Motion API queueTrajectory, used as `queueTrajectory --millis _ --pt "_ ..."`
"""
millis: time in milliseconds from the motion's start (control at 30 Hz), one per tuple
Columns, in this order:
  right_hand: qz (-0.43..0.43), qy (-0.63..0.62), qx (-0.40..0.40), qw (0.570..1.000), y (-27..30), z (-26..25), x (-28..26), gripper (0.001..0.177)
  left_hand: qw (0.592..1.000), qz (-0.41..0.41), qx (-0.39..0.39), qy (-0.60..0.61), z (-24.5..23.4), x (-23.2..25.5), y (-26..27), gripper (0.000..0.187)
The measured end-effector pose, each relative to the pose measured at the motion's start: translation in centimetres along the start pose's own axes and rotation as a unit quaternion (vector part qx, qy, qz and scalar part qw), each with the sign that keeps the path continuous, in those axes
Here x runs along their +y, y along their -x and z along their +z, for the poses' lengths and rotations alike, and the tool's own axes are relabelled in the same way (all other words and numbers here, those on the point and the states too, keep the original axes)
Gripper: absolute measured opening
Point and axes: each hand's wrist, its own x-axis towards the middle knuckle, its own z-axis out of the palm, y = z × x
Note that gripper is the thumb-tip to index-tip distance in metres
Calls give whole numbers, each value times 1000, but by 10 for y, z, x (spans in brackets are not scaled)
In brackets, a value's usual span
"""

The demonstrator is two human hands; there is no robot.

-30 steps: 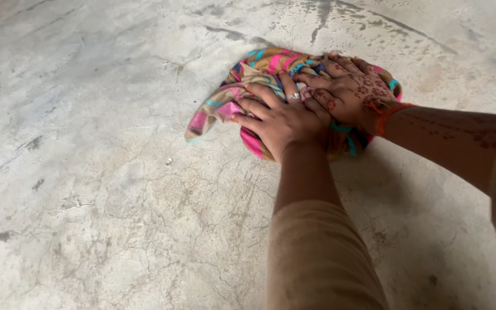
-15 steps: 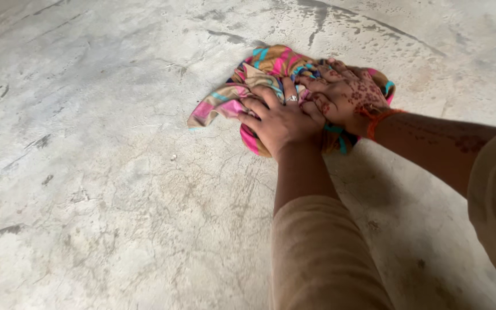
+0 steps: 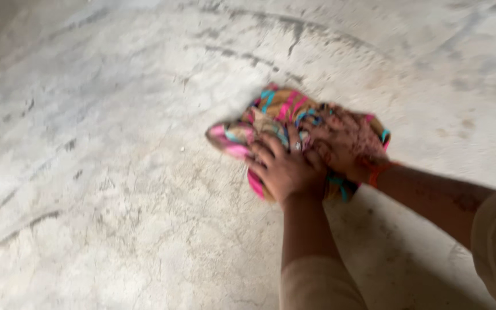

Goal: The person wipes a light-colored concrete floor using a colorful patterned cloth. They move the cloth back and forth across the surface, applying pressure with both hands to clean the area.

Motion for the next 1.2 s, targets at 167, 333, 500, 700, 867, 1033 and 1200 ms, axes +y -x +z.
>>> queueTrajectory --millis 167,333,500,700,867,1033,1200 --pt "68 -37 -41 996 51 -33 -6 55 1000 1 -26 10 -4 18 39 69" --pt "55 -38 -15 998 94 -56 10 57 998 22 -47 26 -14 44 73 76" --pt "46 30 -57 997 134 -61 57 55 996 60 -29 65 -9 75 98 84" --pt "4 -40 -2 999 146 -70 102 52 994 69 36 72 4 117 115 77" --pt "-6 -68 6 998 138 -71 109 51 994 65 45 76 10 121 104 75" --pt "-30 -53 4 998 112 -65 125 52 994 51 54 79 6 129 85 76" --pt "-13 -70 11 997 86 -50 144 52 996 38 42 64 13 142 51 81"
